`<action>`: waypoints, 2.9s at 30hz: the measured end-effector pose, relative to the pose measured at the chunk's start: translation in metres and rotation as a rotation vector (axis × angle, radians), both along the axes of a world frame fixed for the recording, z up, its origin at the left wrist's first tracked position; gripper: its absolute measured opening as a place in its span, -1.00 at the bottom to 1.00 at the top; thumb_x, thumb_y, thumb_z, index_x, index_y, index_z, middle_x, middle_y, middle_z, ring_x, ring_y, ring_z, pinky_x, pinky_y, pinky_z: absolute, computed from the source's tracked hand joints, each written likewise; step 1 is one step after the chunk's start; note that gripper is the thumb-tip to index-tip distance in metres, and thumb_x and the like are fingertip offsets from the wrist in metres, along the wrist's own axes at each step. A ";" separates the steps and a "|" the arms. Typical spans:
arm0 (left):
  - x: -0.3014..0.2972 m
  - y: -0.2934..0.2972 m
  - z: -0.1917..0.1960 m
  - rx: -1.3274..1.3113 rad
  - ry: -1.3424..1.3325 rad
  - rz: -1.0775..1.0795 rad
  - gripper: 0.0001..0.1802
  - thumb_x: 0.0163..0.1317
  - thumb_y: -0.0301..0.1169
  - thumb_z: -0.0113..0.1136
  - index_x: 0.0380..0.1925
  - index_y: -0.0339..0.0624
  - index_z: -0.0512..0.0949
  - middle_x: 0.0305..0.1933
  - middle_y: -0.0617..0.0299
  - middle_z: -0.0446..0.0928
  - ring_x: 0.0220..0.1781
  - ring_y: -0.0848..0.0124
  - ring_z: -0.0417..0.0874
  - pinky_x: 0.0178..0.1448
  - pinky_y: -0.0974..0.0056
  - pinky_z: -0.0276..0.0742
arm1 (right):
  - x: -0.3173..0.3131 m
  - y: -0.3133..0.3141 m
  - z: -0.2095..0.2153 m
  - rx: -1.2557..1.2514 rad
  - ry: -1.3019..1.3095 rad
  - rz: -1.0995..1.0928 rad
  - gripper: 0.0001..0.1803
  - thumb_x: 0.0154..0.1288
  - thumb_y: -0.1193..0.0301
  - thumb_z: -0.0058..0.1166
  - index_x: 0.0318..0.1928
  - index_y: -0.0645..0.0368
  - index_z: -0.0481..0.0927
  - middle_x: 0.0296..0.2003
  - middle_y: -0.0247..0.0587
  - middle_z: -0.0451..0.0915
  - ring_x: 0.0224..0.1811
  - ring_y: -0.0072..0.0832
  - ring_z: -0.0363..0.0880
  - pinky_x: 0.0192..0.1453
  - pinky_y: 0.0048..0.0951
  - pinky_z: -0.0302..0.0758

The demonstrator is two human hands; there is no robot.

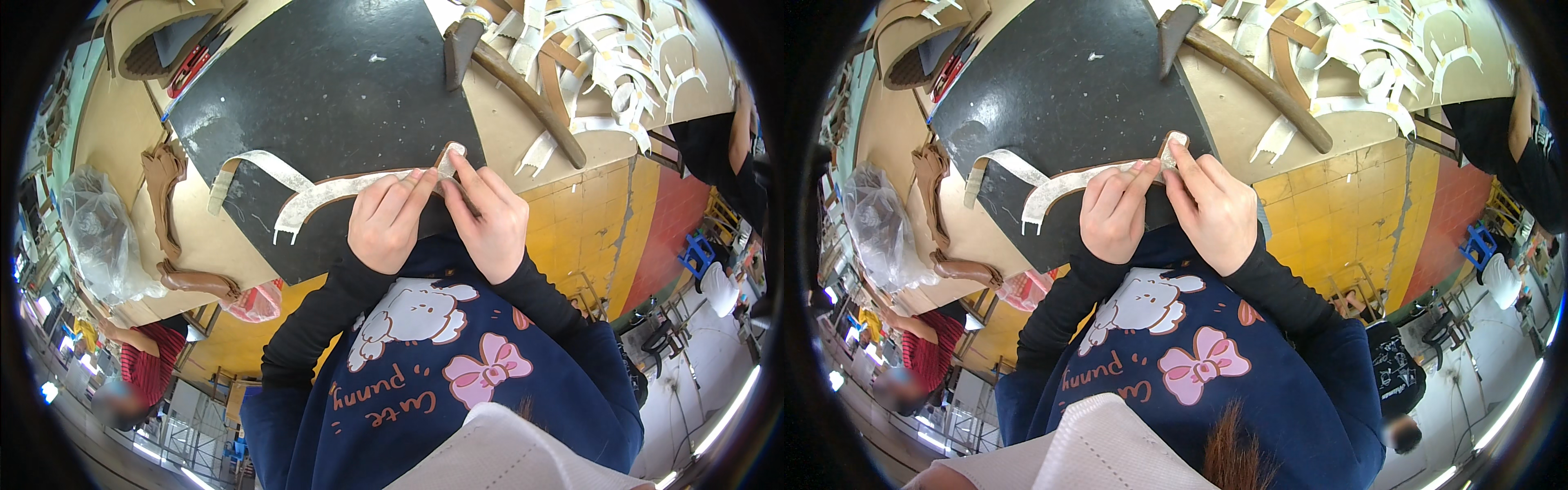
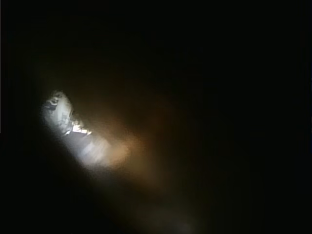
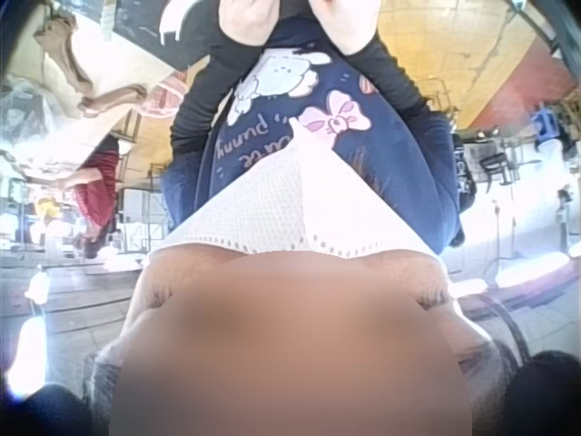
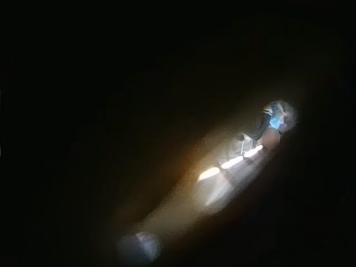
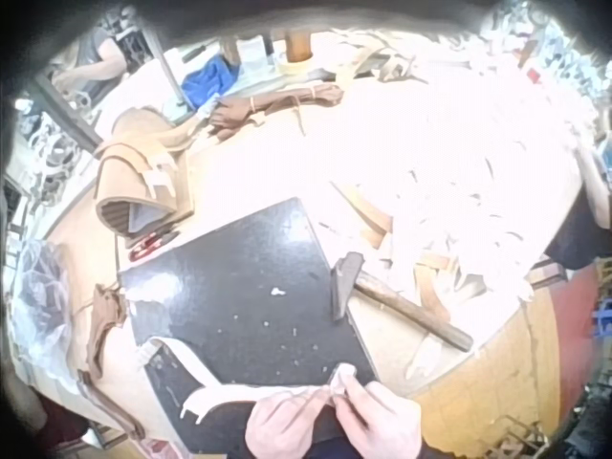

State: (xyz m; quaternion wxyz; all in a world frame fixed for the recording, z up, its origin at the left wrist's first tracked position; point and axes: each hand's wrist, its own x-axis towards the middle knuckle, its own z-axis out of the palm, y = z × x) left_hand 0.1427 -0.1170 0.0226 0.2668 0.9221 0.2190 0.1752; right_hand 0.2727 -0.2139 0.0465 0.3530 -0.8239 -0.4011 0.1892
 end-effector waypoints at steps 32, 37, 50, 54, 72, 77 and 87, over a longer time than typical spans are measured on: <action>0.015 -0.003 -0.001 -0.006 -0.104 0.098 -0.71 -0.01 -0.52 0.50 -0.22 -0.23 0.75 -0.29 0.23 0.52 -0.23 0.28 0.55 -0.16 0.22 0.52 | 0.003 -0.015 0.017 -0.158 0.475 -0.170 -0.63 0.38 0.65 0.11 0.09 0.23 0.28 -0.50 -0.19 0.62 -0.52 -0.56 0.64 -0.41 -0.53 0.52; 0.014 -0.002 -0.002 -0.024 -0.098 0.091 -0.72 -0.01 -0.52 0.50 -0.22 -0.24 0.75 -0.29 0.23 0.51 -0.23 0.28 0.55 -0.15 0.22 0.50 | 0.002 -0.016 0.015 -0.150 0.487 -0.172 -0.67 0.37 0.65 0.10 0.00 0.22 0.24 -0.46 -0.15 0.66 -0.51 -0.54 0.66 -0.42 -0.53 0.54; 0.013 -0.004 -0.002 -0.046 -0.083 0.097 -0.75 0.10 -0.46 0.42 -0.18 -0.21 0.72 -0.27 0.23 0.51 -0.19 0.25 0.55 -0.11 0.19 0.48 | 0.010 -0.003 0.026 -0.303 0.500 -0.207 -0.76 0.32 0.57 0.14 -0.12 0.16 0.34 -0.64 -0.08 0.56 -0.64 -0.20 0.61 -0.52 -0.33 0.45; 0.014 -0.009 -0.005 0.012 -0.085 0.127 -0.70 0.07 -0.39 0.47 -0.18 -0.24 0.72 -0.23 0.22 0.53 -0.16 0.25 0.56 -0.09 0.20 0.49 | 0.015 -0.008 0.028 -0.383 0.807 -0.300 -0.83 0.39 0.50 0.12 -0.18 0.15 0.36 -0.71 -0.20 0.53 -0.77 -0.42 0.51 -0.65 -0.43 0.35; 0.015 -0.060 -0.012 0.205 0.118 0.526 -0.46 0.12 0.14 0.37 0.08 0.25 0.67 0.23 0.36 0.52 0.27 0.20 0.42 0.42 -0.09 0.16 | 0.099 0.037 -0.032 0.028 -0.583 0.147 -0.62 0.34 0.49 0.18 0.16 0.14 0.56 -0.26 -0.10 0.58 -0.35 -0.13 0.59 -0.27 -0.20 0.50; 0.013 -0.060 -0.013 0.177 0.110 0.532 -0.40 0.09 0.20 0.37 0.12 0.31 0.66 0.21 0.38 0.52 0.36 0.22 0.40 0.50 -0.18 0.05 | 0.091 0.025 -0.006 0.045 -0.294 0.131 -0.66 0.39 0.53 0.13 0.15 0.23 0.56 -0.27 -0.03 0.65 -0.35 -0.09 0.62 -0.27 -0.24 0.52; 0.011 -0.058 -0.018 0.185 0.115 0.523 0.07 0.00 0.26 0.41 0.32 -0.35 0.40 0.34 0.20 0.46 0.38 0.19 0.37 0.55 -0.22 -0.03 | 0.052 -0.075 0.035 0.204 -0.158 0.118 -0.57 0.25 0.68 0.16 0.16 0.38 0.59 -0.09 0.12 0.71 -0.23 -0.11 0.77 -0.17 -0.39 0.62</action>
